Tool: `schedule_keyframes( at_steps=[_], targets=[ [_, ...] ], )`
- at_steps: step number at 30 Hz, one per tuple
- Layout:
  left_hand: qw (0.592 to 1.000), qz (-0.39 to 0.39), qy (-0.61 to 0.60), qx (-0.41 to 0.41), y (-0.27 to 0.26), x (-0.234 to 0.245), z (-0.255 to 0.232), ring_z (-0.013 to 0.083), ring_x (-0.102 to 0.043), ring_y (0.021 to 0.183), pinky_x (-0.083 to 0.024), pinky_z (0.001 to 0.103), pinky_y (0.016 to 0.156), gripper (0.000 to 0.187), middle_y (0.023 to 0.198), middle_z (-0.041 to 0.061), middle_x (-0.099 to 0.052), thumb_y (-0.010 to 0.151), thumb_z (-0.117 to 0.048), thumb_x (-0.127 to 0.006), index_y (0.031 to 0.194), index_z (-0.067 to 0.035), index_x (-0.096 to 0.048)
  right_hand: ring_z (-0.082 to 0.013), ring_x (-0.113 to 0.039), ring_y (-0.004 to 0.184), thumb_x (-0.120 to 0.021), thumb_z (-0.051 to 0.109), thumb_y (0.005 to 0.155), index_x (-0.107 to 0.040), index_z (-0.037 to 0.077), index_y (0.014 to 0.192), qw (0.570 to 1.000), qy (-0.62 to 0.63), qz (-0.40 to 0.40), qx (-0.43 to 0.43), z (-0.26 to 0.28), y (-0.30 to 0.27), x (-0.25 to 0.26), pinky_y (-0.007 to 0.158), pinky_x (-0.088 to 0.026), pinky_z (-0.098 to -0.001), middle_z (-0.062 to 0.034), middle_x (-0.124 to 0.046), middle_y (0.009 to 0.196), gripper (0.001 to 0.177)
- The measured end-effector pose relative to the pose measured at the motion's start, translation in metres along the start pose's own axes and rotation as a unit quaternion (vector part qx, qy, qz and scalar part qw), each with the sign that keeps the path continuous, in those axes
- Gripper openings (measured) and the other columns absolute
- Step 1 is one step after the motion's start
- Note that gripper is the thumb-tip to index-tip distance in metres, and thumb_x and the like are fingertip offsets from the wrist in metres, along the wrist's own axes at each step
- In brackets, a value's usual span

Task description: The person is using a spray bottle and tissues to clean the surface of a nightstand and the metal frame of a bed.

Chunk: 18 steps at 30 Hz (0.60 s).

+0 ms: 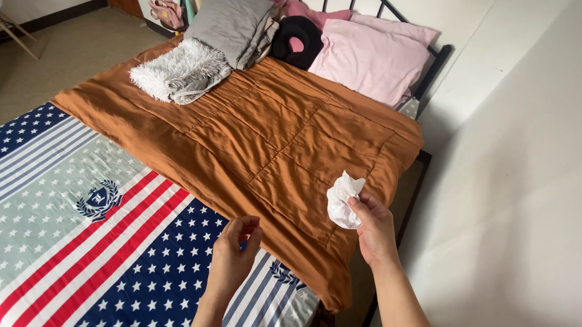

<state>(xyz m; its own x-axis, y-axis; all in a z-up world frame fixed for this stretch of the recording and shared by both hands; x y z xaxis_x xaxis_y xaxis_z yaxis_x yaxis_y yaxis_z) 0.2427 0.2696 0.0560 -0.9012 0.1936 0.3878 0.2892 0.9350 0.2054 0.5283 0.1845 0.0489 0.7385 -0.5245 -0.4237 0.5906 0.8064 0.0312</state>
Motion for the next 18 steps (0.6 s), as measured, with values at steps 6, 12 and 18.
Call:
schedule_keyframes(
  at_steps=[6,12,18],
  targets=[
    [0.999,-0.030,-0.016,0.015,0.027,-0.032,-0.019,0.0176,-0.077,0.093,-0.064,0.031,0.072,0.027,0.109,0.010,-0.076,0.093,-0.020,-0.068,0.114,-0.004,-0.072,-0.0148,-0.070,0.102,-0.068,0.013,0.097,-0.071,0.001,0.118,0.998,-0.001,0.059,-0.007,0.009,0.053,0.011,0.090,-0.056,-0.0326,-0.0065,-0.074,0.112,0.025],
    [0.999,-0.045,0.001,0.010,0.049,-0.075,-0.032,0.0171,-0.076,0.091,-0.060,0.032,0.074,0.027,0.106,0.009,-0.077,0.093,-0.019,-0.069,0.116,-0.004,-0.071,-0.0153,-0.071,0.101,-0.067,0.011,0.098,-0.071,0.000,0.116,0.996,-0.006,0.083,-0.019,0.020,0.107,0.040,0.089,-0.056,-0.0328,-0.0062,-0.075,0.111,0.021],
    [0.994,-0.063,0.005,0.087,0.066,-0.099,-0.049,0.0169,-0.075,0.084,-0.059,0.034,0.067,0.027,0.104,0.008,-0.076,0.092,-0.021,-0.069,0.115,-0.007,-0.072,-0.0155,-0.071,0.101,-0.067,0.010,0.096,-0.071,0.001,0.118,0.995,-0.020,0.092,-0.033,0.026,0.157,0.057,0.089,-0.056,-0.0327,-0.0066,-0.075,0.111,0.024]
  ],
)
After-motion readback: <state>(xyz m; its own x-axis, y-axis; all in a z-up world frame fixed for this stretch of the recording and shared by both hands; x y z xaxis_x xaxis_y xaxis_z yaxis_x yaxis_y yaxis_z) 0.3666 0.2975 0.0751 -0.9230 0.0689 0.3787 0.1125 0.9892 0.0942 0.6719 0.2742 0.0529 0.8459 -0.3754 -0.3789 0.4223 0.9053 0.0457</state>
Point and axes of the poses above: each hand's wrist, its own y-axis towards the middle knuckle, its own x-axis out of the back of the hand, z = x × y, the point moved 4 cm from there along y, towards the middle knuckle
